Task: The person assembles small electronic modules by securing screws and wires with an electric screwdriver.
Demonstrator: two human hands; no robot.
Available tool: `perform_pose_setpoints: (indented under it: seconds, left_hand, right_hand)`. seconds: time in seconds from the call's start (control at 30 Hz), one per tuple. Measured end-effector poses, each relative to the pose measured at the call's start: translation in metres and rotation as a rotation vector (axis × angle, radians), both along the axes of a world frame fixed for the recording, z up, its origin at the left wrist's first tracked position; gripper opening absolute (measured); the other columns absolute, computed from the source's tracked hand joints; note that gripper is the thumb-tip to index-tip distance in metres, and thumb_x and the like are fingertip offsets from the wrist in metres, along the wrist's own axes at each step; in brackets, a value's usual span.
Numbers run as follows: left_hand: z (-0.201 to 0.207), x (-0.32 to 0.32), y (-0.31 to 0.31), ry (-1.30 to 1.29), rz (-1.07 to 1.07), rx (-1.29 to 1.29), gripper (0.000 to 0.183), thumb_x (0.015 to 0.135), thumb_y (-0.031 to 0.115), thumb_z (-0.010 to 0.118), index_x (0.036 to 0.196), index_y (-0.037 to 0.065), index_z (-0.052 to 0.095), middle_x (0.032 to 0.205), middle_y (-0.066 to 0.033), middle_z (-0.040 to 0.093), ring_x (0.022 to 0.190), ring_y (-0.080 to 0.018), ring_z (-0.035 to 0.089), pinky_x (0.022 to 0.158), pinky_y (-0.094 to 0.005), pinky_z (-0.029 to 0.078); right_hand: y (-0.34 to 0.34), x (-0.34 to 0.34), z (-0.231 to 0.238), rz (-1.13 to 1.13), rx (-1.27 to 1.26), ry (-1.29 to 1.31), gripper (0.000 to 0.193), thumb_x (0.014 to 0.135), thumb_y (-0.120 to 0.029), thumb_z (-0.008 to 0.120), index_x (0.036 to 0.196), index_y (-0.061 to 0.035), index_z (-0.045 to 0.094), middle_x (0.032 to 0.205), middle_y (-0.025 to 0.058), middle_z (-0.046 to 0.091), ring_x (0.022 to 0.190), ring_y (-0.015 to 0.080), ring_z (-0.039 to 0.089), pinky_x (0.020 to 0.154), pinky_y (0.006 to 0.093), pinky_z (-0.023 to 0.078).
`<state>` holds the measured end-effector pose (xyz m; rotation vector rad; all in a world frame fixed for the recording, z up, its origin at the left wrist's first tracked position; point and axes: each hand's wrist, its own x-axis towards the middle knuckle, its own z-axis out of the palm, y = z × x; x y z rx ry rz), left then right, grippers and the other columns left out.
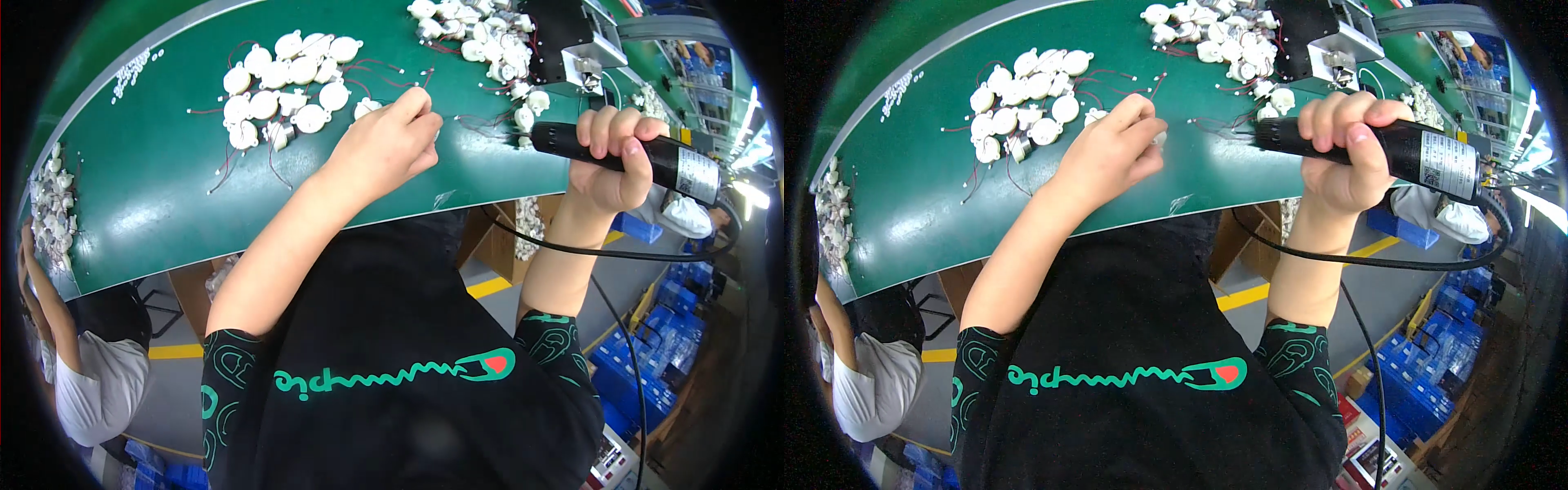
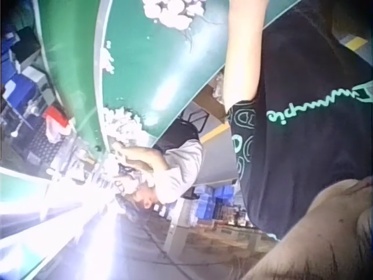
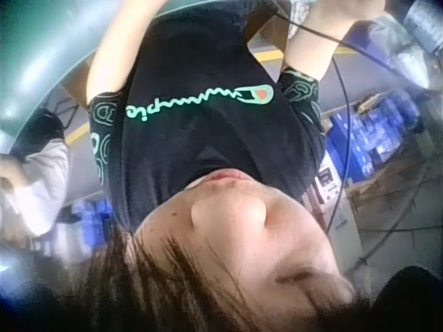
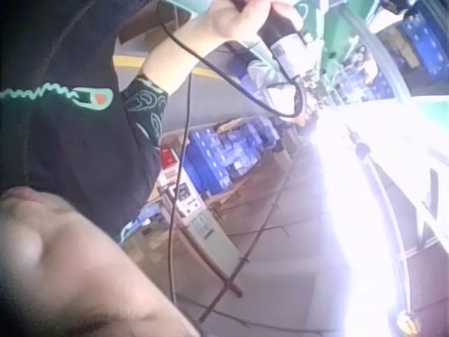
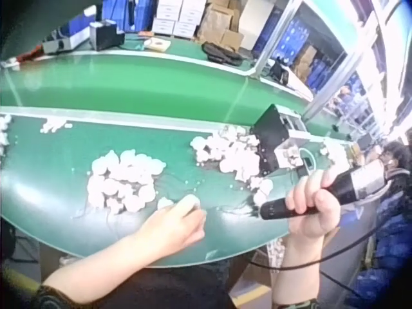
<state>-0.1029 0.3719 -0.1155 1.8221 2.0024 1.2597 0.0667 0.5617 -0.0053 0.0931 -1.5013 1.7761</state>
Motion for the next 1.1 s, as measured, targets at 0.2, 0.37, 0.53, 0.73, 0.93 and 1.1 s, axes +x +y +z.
perform_pose_setpoints:
  seconds: [0.2, 0.37, 0.53, 0.73, 0.93, 1.1]
  left_hand:
    - [-0.014, 0.004, -0.029, 0.085, 0.024, 0.077, 0.026, 0.075, 0.005, 0.073, 0.098, 0.004, 0.062, 0.1, -0.0073, 0.057, 0.081, -0.0265, 0.065, 0.067, -0.038, 0.055]
    - [-0.015, -0.005, -0.021, 0.166, 0.059, 0.031, 0.022, 0.077, 0.01, 0.073, 0.095, 0.004, 0.062, 0.096, -0.0083, 0.059, 0.086, -0.0268, 0.065, 0.072, -0.0386, 0.054]
    - [-0.001, -0.012, 0.0, 0.233, 0.076, -0.145, 0.025, 0.078, 0.016, 0.074, 0.096, 0.004, 0.063, 0.097, -0.0103, 0.061, 0.091, -0.0282, 0.065, 0.075, -0.0395, 0.054]
    - [-0.005, -0.018, -0.007, 0.119, 0.01, -0.11, 0.029, 0.075, 0.016, 0.077, 0.096, 0.002, 0.064, 0.096, -0.011, 0.062, 0.096, -0.0299, 0.064, 0.078, -0.041, 0.054]
    - [-0.002, -0.018, -0.002, 0.11, 0.0, -0.13, 0.03, 0.073, 0.017, 0.078, 0.095, 0.002, 0.064, 0.095, -0.0112, 0.061, 0.096, -0.0302, 0.064, 0.079, -0.0423, 0.054]
    - [-0.001, -0.019, -0.001, 0.1, 0.026, -0.159, 0.029, 0.073, 0.017, 0.078, 0.093, 0.002, 0.064, 0.093, -0.0113, 0.062, 0.095, -0.0313, 0.065, 0.078, -0.043, 0.054]
  right_hand:
    - [-0.038, -0.036, -0.004, 0.13, -0.001, -0.031, 0.02, 0.086, -0.006, 0.057, 0.104, -0.0118, 0.051, 0.072, 0.0045, 0.046, 0.059, 0.0164, 0.044, 0.059, 0.0357, 0.042]
    - [-0.049, -0.05, -0.01, 0.162, -0.047, -0.036, 0.02, 0.086, -0.006, 0.054, 0.105, -0.0118, 0.051, 0.072, 0.0044, 0.046, 0.059, 0.0166, 0.044, 0.059, 0.0359, 0.042]
    - [-0.045, -0.055, -0.013, 0.109, -0.068, -0.043, 0.021, 0.086, -0.004, 0.053, 0.105, -0.0118, 0.052, 0.072, 0.0047, 0.047, 0.059, 0.0173, 0.044, 0.059, 0.0369, 0.042]
    - [-0.049, -0.074, -0.026, 0.098, -0.043, -0.068, 0.019, 0.086, -0.001, 0.055, 0.103, -0.009, 0.049, 0.073, 0.0072, 0.052, 0.057, 0.0183, 0.048, 0.057, 0.0378, 0.045]
    - [-0.049, -0.08, -0.028, 0.075, -0.028, -0.047, 0.02, 0.086, 0.001, 0.054, 0.104, -0.0076, 0.049, 0.073, 0.0081, 0.053, 0.058, 0.0185, 0.049, 0.057, 0.0389, 0.046]
    - [-0.049, -0.087, -0.034, 0.127, -0.05, -0.038, 0.02, 0.086, 0.002, 0.054, 0.104, -0.0074, 0.049, 0.073, 0.0088, 0.054, 0.057, 0.0188, 0.05, 0.057, 0.0393, 0.047]
